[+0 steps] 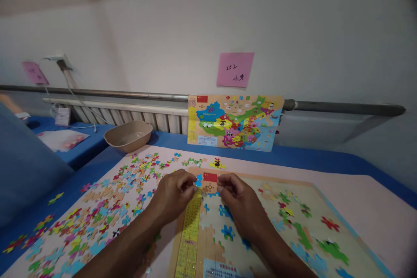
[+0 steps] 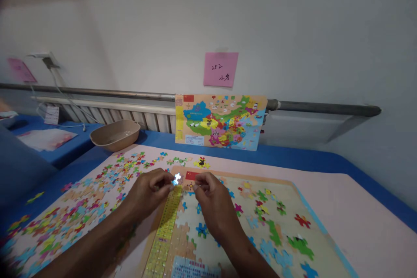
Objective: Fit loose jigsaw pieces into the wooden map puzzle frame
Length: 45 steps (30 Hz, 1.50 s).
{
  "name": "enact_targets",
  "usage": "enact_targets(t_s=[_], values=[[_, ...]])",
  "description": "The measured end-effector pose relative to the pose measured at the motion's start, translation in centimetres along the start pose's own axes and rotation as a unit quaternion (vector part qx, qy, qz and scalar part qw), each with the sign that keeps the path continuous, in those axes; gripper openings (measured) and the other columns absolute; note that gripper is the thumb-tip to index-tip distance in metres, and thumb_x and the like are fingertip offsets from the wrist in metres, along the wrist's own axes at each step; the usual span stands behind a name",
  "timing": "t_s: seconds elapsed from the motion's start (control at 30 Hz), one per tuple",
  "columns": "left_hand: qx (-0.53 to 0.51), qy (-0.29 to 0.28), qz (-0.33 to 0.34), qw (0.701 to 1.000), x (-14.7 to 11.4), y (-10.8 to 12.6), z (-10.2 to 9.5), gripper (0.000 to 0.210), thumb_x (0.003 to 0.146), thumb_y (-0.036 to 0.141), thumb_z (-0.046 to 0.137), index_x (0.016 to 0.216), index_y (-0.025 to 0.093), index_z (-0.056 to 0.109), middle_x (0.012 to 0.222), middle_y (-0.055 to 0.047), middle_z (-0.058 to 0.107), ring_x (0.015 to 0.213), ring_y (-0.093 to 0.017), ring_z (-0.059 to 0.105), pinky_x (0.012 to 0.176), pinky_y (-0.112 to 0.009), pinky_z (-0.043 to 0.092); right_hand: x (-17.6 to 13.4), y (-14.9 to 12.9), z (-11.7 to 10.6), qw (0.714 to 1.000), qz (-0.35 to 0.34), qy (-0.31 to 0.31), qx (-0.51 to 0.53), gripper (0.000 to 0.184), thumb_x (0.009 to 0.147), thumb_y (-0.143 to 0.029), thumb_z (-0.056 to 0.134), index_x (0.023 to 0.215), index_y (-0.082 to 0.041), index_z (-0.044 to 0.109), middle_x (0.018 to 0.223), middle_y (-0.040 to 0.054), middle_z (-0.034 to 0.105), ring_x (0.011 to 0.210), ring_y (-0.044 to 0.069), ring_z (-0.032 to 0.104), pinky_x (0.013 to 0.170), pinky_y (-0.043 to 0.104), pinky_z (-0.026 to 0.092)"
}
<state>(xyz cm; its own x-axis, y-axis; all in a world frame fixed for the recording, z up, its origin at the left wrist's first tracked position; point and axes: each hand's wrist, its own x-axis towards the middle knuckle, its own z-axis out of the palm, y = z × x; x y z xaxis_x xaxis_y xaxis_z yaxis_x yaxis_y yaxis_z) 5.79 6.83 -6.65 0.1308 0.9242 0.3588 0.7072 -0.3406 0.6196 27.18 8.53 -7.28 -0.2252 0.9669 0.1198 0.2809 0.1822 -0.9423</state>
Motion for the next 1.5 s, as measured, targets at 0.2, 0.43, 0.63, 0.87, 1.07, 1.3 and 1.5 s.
enact_targets(t_s=[0.2,0.43,0.63,0.87,1.07,1.3,1.5], values=[[0.019,-0.002,-0.005,1.0,0.2,-0.4,-0.1,0.008,0.084,0.014,0.062,0.084,0.02,0.067,0.076,0.001,0.065,0.072,-0.014,0.059,0.069,-0.028,0.038,-0.2,-0.8,-0.4,0.995,-0.047,0.009,-0.088,0.017,0.092,-0.034,0.054,0.098,-0.022,0.064,0.092,0.005,0.067,0.082,0.022,0.059,0.076,0.036,0.045],[0.024,-0.026,0.029,0.999,-0.4,0.1,0.9,0.011,0.08,0.01,0.061,0.08,0.02,0.064,0.073,0.002,0.062,0.07,-0.014,0.055,0.067,-0.027,0.034,-0.5,0.1,0.3,0.979,-0.119,-0.029,-0.165,0.018,0.091,-0.022,0.057,0.108,-0.021,0.065,0.11,0.0074,0.067,0.105,0.025,0.061,0.092,0.039,0.046],[0.024,-0.025,0.044,0.998,-0.6,0.6,1.3,0.011,0.081,0.01,0.061,0.078,0.02,0.063,0.07,0.003,0.06,0.067,-0.013,0.051,0.067,-0.027,0.033,-0.7,0.2,0.6,0.967,-0.143,-0.045,-0.208,0.02,0.09,-0.014,0.063,0.109,-0.02,0.065,0.111,0.0072,0.066,0.106,0.025,0.059,0.093,0.039,0.044],[0.031,-0.028,0.043,0.998,-0.7,0.6,1.4,0.008,0.083,0.012,0.063,0.079,0.019,0.062,0.073,0.002,0.061,0.069,-0.013,0.053,0.068,-0.027,0.033,-0.7,0.2,0.7,0.959,-0.159,-0.036,-0.231,0.017,0.092,-0.015,0.064,0.108,-0.019,0.064,0.109,0.0073,0.065,0.104,0.026,0.059,0.091,0.041,0.044],[0.019,-0.021,0.041,0.999,-0.7,0.8,1.5,0.008,0.081,0.012,0.065,0.079,0.019,0.064,0.072,0.002,0.062,0.07,-0.013,0.054,0.068,-0.027,0.035,-0.7,0.2,0.8,0.952,-0.172,-0.027,-0.251,0.019,0.089,-0.012,0.066,0.106,-0.019,0.064,0.107,0.0072,0.065,0.102,0.027,0.06,0.09,0.041,0.044],[-0.008,0.025,-0.011,1.0,-0.2,-0.5,1.0,0.008,0.089,0.017,0.062,0.086,0.02,0.068,0.078,0.002,0.067,0.072,-0.013,0.06,0.068,-0.026,0.042,-0.1,0.2,-0.4,0.941,-0.198,0.008,-0.275,0.016,0.09,-0.012,0.065,0.105,-0.02,0.064,0.104,0.0058,0.064,0.099,0.026,0.057,0.087,0.04,0.042],[0.057,0.009,-0.028,0.998,-0.1,-2.5,1.3,0.016,0.086,0.01,0.059,0.079,0.019,0.069,0.078,-0.001,0.069,0.076,-0.017,0.062,0.069,-0.029,0.04,-0.2,0.7,-0.5,0.929,-0.168,-0.044,-0.326,0.024,0.086,-0.008,0.071,0.104,-0.023,0.067,0.103,0.0042,0.064,0.1,0.027,0.056,0.088,0.04,0.037]])
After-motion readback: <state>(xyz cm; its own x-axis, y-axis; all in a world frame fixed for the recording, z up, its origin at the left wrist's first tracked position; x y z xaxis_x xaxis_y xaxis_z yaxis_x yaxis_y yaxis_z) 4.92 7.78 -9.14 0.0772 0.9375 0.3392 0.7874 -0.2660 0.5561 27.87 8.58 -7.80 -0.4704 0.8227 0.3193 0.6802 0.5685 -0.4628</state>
